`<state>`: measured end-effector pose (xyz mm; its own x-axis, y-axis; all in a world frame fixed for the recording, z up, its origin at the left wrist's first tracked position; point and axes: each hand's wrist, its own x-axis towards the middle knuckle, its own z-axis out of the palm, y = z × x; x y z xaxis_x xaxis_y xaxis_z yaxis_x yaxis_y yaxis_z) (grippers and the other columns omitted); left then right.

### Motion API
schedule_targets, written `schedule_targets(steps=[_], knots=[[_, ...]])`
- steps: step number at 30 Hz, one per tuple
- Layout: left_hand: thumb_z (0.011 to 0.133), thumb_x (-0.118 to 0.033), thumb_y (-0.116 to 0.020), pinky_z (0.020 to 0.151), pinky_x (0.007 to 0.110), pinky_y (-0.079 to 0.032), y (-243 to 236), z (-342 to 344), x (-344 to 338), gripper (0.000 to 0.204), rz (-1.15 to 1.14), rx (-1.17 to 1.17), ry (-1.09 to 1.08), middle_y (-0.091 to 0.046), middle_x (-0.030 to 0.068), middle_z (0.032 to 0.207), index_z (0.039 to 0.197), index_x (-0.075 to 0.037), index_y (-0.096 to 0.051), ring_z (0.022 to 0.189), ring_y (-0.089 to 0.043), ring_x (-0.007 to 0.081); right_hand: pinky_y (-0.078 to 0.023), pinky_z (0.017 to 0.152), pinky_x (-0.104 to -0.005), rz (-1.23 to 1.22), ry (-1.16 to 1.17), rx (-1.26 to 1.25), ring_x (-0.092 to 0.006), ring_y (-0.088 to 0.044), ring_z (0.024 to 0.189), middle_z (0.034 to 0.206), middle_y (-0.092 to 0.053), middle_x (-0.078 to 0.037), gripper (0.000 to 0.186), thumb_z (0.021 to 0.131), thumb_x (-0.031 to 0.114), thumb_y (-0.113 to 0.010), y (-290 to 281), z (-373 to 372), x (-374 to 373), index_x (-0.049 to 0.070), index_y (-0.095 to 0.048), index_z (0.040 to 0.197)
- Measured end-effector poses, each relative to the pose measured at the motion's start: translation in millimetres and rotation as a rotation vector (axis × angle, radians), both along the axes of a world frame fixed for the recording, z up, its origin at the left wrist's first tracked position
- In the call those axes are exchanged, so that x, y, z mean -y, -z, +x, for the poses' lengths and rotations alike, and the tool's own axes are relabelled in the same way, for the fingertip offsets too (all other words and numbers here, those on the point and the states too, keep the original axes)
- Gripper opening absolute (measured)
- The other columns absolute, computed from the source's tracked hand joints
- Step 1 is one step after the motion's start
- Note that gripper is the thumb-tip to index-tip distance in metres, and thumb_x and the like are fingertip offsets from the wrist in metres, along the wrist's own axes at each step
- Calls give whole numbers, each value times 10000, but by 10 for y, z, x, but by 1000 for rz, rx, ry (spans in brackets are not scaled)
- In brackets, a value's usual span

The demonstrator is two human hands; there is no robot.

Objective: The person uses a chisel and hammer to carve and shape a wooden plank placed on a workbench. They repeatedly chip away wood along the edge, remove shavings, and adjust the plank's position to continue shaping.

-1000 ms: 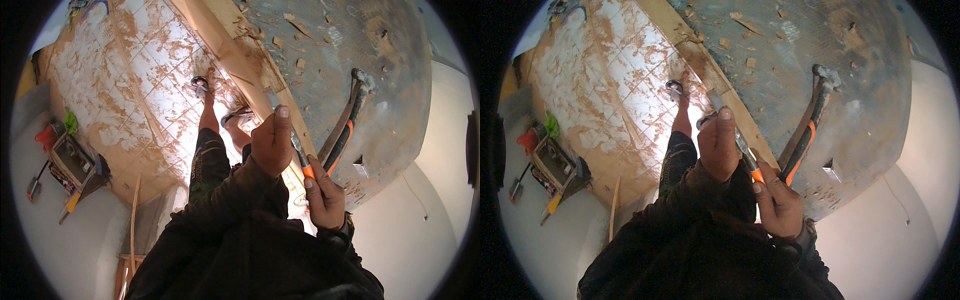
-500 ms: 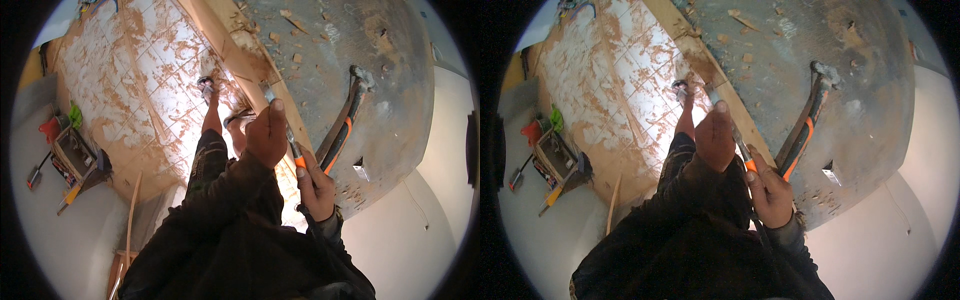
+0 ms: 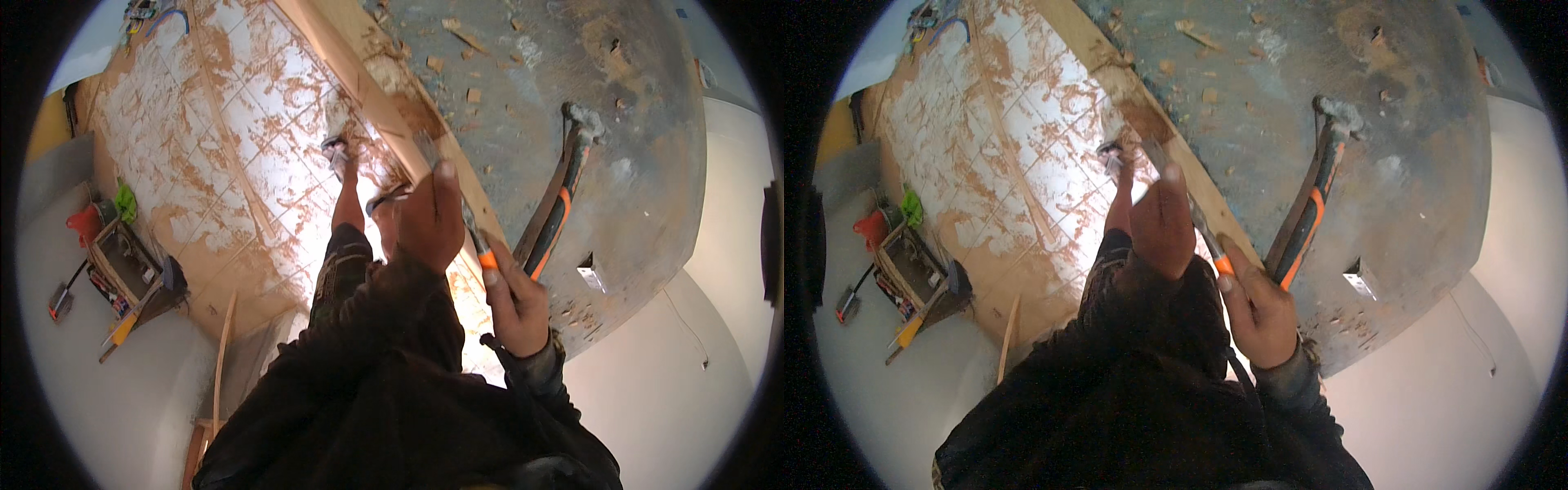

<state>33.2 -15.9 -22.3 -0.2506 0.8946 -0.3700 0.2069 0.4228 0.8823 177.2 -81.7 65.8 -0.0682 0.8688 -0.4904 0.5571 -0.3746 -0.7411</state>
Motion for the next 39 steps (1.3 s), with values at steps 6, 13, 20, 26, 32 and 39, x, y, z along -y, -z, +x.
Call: schedule_targets(steps=[6, 13, 20, 26, 32, 39], knots=[[1063, -318, -490, 570, 430, -500, -44, -95, -47, 450, 36, -78, 89, -620, 168, 620, 766, -15, -640, 600, -664, 331, -516, 701, -323, -123, 62, -3, -185, -659, 700, 781, -671, -143, 420, 1017, 179, -585, -9, -68, 22, 27, -573, 1409], [1047, -341, -537, 518, 416, -442, 52, -234, -230, 452, 16, -26, -55, -574, 168, 596, 747, -15, -626, 520, -582, 315, -540, 800, -382, -7, 101, -27, -361, -711, 859, 971, -708, -248, 419, 991, 158, -623, 176, -372, -200, 20, -577, 1383], [1033, -246, -566, 539, 418, -413, 24, -236, -29, 385, 63, 48, 90, -524, 104, 550, 710, -39, -588, 499, -546, 315, -537, 837, -382, -186, 203, 20, -341, -717, 919, 1039, -699, -233, 397, 1009, 291, -626, 88, -393, 203, 36, -583, 1309], [1030, -210, -552, 531, 403, -394, 6, -266, -119, 349, 142, -95, 141, -509, 103, 561, 727, -38, -569, 496, -508, 288, -434, 600, -261, -575, 370, -410, -96, -543, 621, 784, -585, -21, 482, 1057, 423, -509, -1, -319, 79, 20, -505, 1321], [1029, -201, -550, 549, 396, -395, 95, -248, -150, 326, 295, -148, 56, -540, 107, 596, 749, -37, -575, 535, -512, 286, -363, 527, -223, -233, 318, -246, -59, -470, 568, 716, -550, 15, 462, 1065, 402, -503, 122, -441, 169, 8, -564, 1298], [1044, -212, -511, 607, 414, -427, -25, -315, -340, 313, 284, -214, 51, -588, 110, 652, 838, -18, -645, 575, -538, 273, -382, 564, -231, -245, 290, -213, -68, -493, 628, 741, -550, 21, 459, 1060, 362, -511, 116, -540, 84, -16, -564, 1315]])
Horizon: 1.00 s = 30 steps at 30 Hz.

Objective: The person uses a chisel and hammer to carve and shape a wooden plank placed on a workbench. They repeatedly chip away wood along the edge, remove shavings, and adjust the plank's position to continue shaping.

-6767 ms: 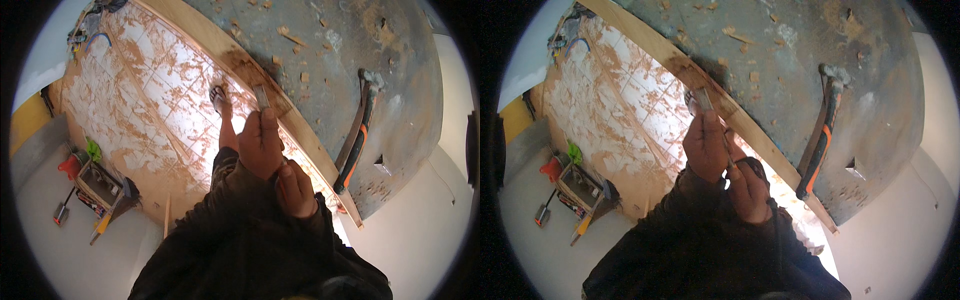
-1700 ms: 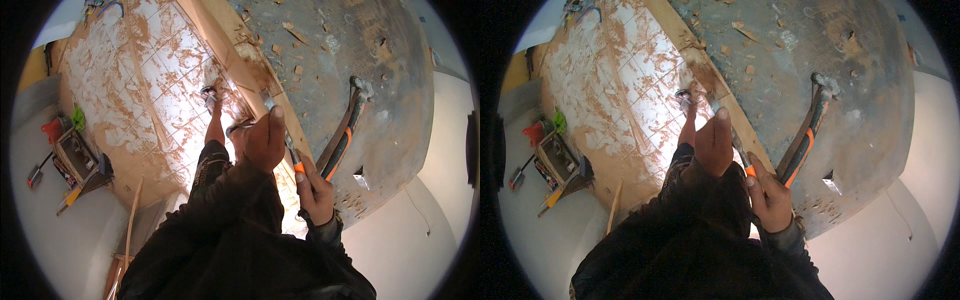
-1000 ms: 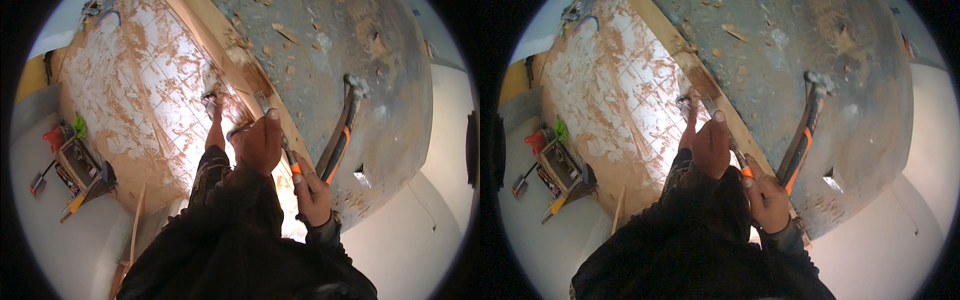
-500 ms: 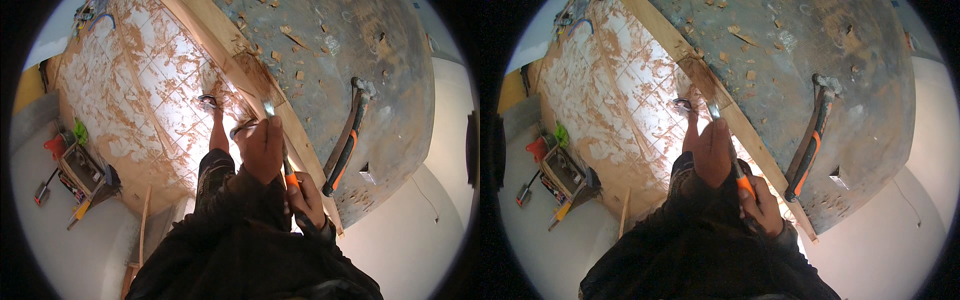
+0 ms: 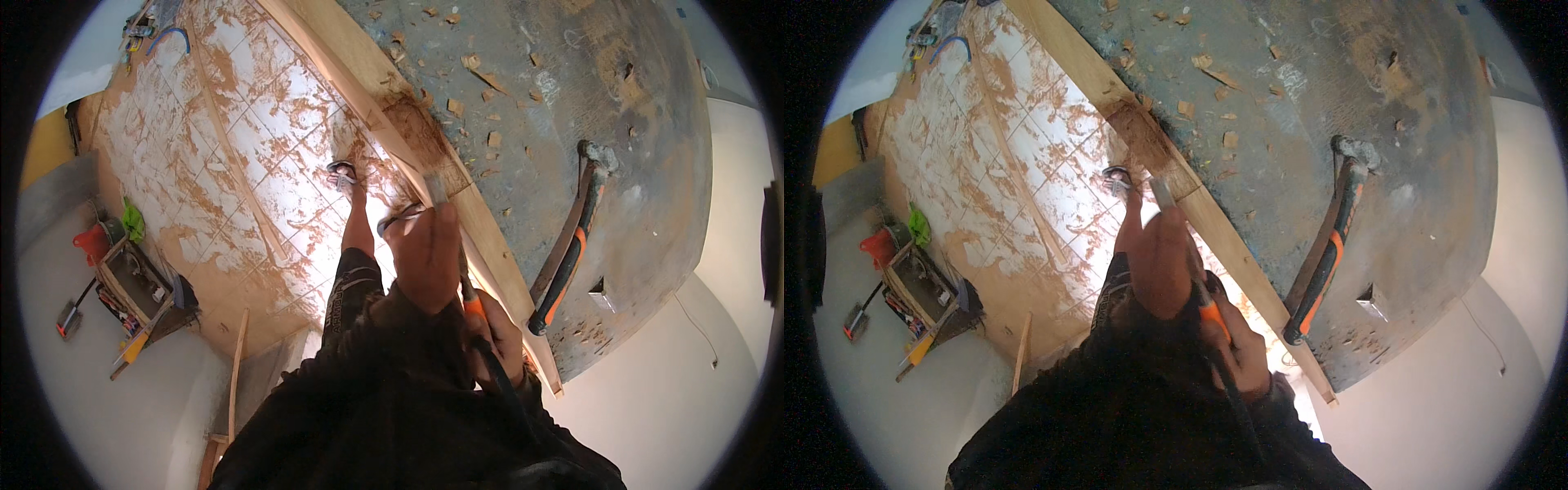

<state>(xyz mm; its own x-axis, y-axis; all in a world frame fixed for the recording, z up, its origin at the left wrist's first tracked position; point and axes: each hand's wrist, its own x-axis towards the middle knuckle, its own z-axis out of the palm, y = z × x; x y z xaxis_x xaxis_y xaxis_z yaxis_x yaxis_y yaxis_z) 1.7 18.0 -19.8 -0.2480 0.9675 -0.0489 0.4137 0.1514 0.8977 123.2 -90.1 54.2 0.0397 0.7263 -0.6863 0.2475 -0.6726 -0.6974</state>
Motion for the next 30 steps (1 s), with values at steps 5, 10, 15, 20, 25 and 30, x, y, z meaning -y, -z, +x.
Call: schedule_targets(steps=[5, 10, 15, 20, 25, 30], knots=[[1033, -240, -524, 583, 412, -446, -214, 52, -54, 380, -548, 828, -168, -559, 123, 607, 738, -15, -602, 538, -556, 288, -510, 775, -320, -197, -73, 51, -191, -647, 834, 991, -682, -142, 463, 1054, 278, -538, -232, -13, -339, 20, -508, 1438], [1063, -224, -485, 617, 352, -475, -202, 84, -3, 355, -462, 719, -151, -573, 63, 627, 784, -28, -579, 514, -544, 187, -490, 813, -318, -224, -37, 106, -177, -616, 862, 944, -641, -129, 394, 1033, 194, -562, -276, -9, -238, 12, -547, 1382], [1063, -202, -498, 606, 322, -431, -73, 67, 202, 310, -376, 599, -31, -572, 32, 621, 813, -42, -588, 526, -530, 164, -472, 745, -315, -181, -95, 117, -174, -595, 789, 853, -627, -109, 380, 1026, 192, -578, -290, 32, -221, 4, -562, 1356], [1068, -178, -491, 536, 300, -403, -2, 94, 151, 299, -453, 731, -82, -528, 16, 609, 829, -31, -595, 528, -503, 169, -490, 822, -350, -245, -43, 90, -227, -654, 882, 949, -689, -152, 400, 1019, 186, -555, -354, 81, -185, -16, -550, 1364], [1082, -213, -490, 504, 317, -353, 198, 220, 416, 325, -391, 743, -130, -496, 23, 618, 830, -19, -557, 554, -460, 99, -496, 857, -349, -314, -10, 61, -248, -667, 923, 1005, -696, -198, 383, 1007, 161, -564, -404, 57, -323, -22, -560, 1343], [1067, -169, -500, 498, 326, -339, 31, 103, 225, 323, -302, 591, -24, -499, 51, 594, 789, -11, -545, 519, -455, 131, -509, 825, -356, -200, -72, 55, -251, -672, 900, 1040, -681, -208, 398, 1040, 227, -527, -306, 124, -179, -16, -551, 1354]])
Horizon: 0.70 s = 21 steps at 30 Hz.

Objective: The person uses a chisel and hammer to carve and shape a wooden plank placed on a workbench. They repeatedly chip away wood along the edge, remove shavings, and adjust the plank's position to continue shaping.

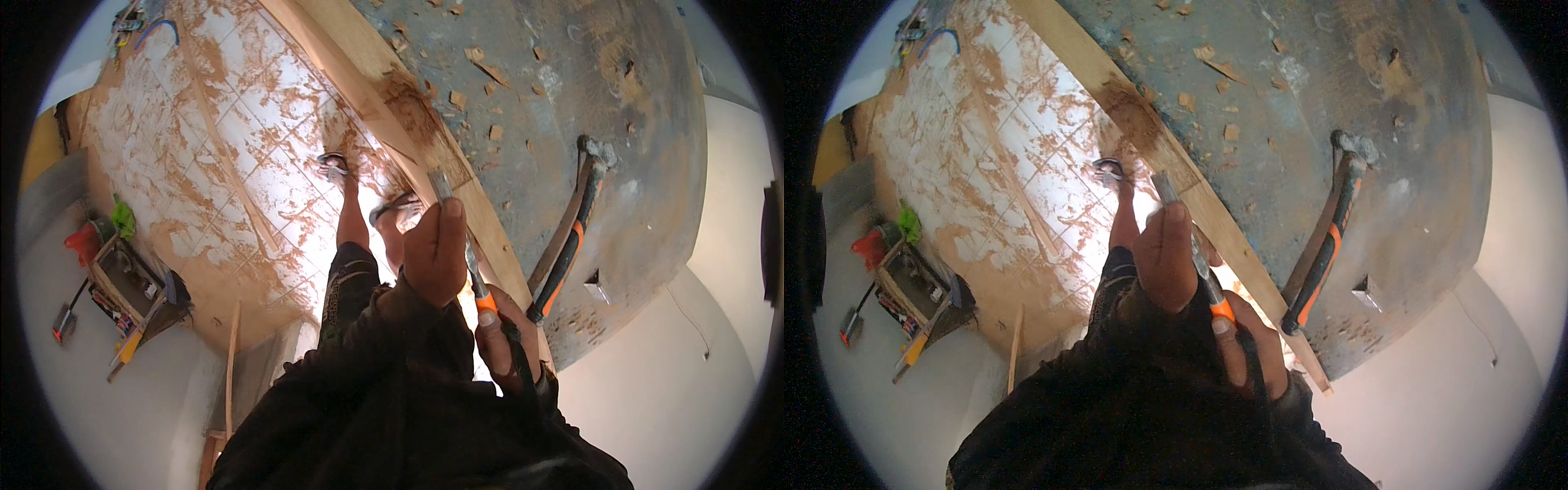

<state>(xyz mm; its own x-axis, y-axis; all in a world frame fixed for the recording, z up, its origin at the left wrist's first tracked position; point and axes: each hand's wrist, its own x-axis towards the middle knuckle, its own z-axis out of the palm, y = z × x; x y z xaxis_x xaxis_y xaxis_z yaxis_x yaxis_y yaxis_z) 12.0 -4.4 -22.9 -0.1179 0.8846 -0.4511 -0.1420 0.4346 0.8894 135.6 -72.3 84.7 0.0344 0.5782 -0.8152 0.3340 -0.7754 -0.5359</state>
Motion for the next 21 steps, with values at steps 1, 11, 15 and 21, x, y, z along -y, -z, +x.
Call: schedule_targets(steps=[1, 11, 15, 21], knots=[[1062, -164, -504, 498, 324, -346, -49, -6, -58, 327, 36, -57, 3, -503, 50, 587, 774, -16, -548, 516, -472, 141, -513, 813, -360, 42, -2, -14, -247, -672, 893, 1048, -679, -210, 403, 1046, 242, -525, 56, -11, -63, -10, -548, 1360], [1045, -243, -517, 501, 349, -408, 70, -38, -70, 378, -82, 17, -28, -541, 65, 571, 743, -31, -604, 496, -541, 196, -480, 895, -361, -17, 92, -43, -241, -660, 958, 1046, -691, -149, 402, 1055, 296, -513, 232, -126, 4, 30, -564, 1351], [1063, -227, -485, 486, 348, -396, 127, -18, -72, 374, 16, 37, -43, -534, 79, 575, 756, -30, -569, 503, -525, 177, -475, 890, -350, -52, 32, -52, -239, -659, 978, 1049, -691, -159, 409, 1055, 295, -508, 106, -93, -143, 17, -562, 1350], [1048, -194, -489, 485, 358, -404, 123, -7, 1, 320, 49, -246, 49, -575, 116, 628, 785, -33, -573, 517, -553, 252, -497, 822, -348, 92, 29, -27, -236, -658, 910, 1006, -679, -169, 371, 1051, 267, -543, 196, -81, 40, 2, -568, 1310]])
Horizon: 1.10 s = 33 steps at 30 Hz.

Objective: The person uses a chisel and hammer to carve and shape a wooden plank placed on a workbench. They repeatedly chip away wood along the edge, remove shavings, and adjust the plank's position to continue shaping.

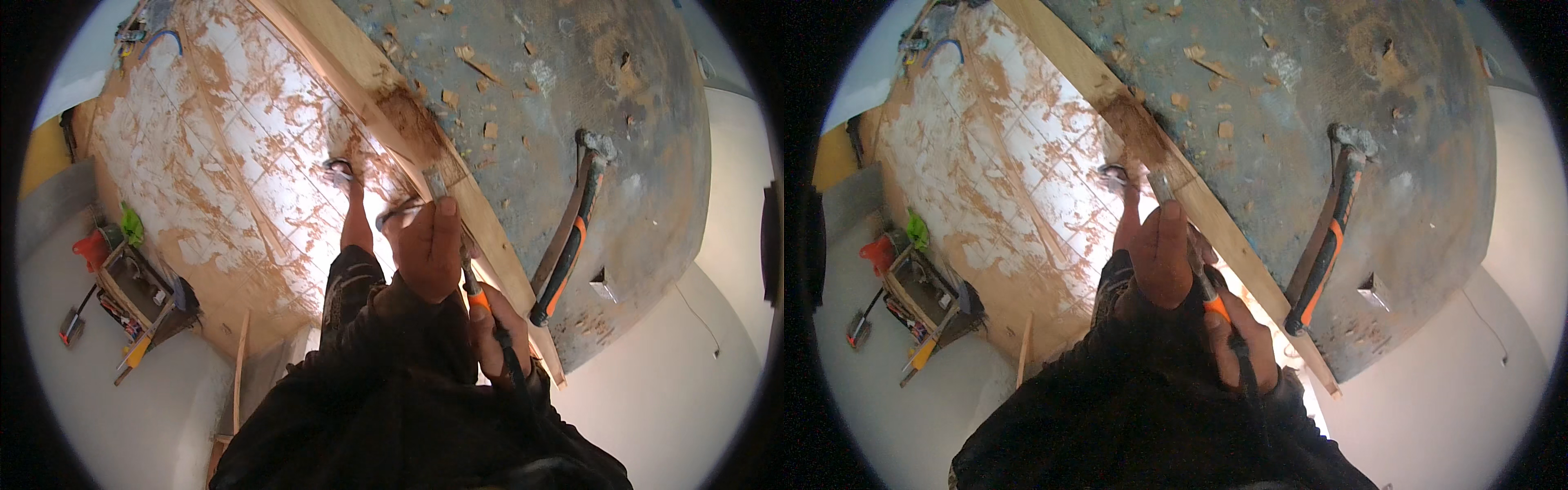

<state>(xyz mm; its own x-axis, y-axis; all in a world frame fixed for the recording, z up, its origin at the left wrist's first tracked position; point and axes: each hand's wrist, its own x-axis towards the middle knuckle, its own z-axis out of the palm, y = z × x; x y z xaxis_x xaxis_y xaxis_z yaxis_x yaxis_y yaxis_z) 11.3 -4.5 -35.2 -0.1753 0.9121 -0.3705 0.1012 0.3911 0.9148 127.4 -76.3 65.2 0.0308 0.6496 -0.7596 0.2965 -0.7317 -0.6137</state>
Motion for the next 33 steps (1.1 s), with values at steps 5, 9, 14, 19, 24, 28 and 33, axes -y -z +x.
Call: schedule_targets(steps=[5, 9, 14, 19, 24, 28, 33], knots=[[1051, -209, -444, 490, 318, -446, -120, -90, -117, 321, -108, 248, -38, -626, 127, 667, 884, 16, -600, 520, -588, 224, -503, 911, -369, -64, -57, 12, -294, -681, 1060, 1119, -690, -209, 390, 1032, 237, -566, 29, -57, -234, 14, -555, 1352], [1080, -290, -385, 517, 268, -482, -20, -127, -65, 418, -46, 337, 73, -650, 127, 683, 973, 53, -598, 538, -602, 165, -498, 918, -363, -31, -54, 39, -289, -684, 1046, 1110, -693, -211, 398, 1032, 242, -548, -33, -11, -65, 17, -551, 1361], [1076, -178, -466, 497, 292, -455, -64, -28, -89, 355, -93, 500, -127, -579, 42, 586, 778, -14, -568, 513, -577, 133, -485, 828, -336, -92, 1, 19, -214, -656, 895, 1004, -689, -171, 394, 1043, 260, -525, -68, -46, -37, 17, -553, 1353], [1064, -210, -497, 482, 300, -460, -17, -114, -63, 392, 78, 156, -56, -587, 47, 567, 734, -12, -571, 498, -597, 134, -475, 765, -324, -103, -15, 44, -173, -604, 810, 907, -658, -129, 373, 1058, 291, -519, -68, -103, -23, 12, -571, 1299], [1066, -220, -496, 475, 333, -388, -3, -128, -220, 371, -89, 346, -104, -524, 37, 578, 749, -35, -555, 507, -508, 131, -487, 775, -339, 169, -35, 23, -199, -633, 850, 923, -669, -161, 382, 1065, 313, -508, 87, -162, -124, 8, -576, 1284], [1071, -247, -493, 488, 294, -391, -48, -151, -207, 399, -19, 261, -72, -537, 33, 595, 742, -26, -546, 523, -489, 102, -485, 829, -369, 37, 33, -23, -228, -639, 912, 980, -667, -179, 389, 1066, 339, -503, -42, -170, -40, 12, -581, 1261], [1049, -207, -520, 493, 303, -414, -164, -173, -392, 373, -187, 521, -194, -539, 53, 567, 735, -12, -571, 505, -503, 100, -483, 820, -361, -44, 5, -74, -216, -626, 896, 962, -661, -122, 468, 1068, 406, -482, -1, -221, -313, 6, -571, 1294]])
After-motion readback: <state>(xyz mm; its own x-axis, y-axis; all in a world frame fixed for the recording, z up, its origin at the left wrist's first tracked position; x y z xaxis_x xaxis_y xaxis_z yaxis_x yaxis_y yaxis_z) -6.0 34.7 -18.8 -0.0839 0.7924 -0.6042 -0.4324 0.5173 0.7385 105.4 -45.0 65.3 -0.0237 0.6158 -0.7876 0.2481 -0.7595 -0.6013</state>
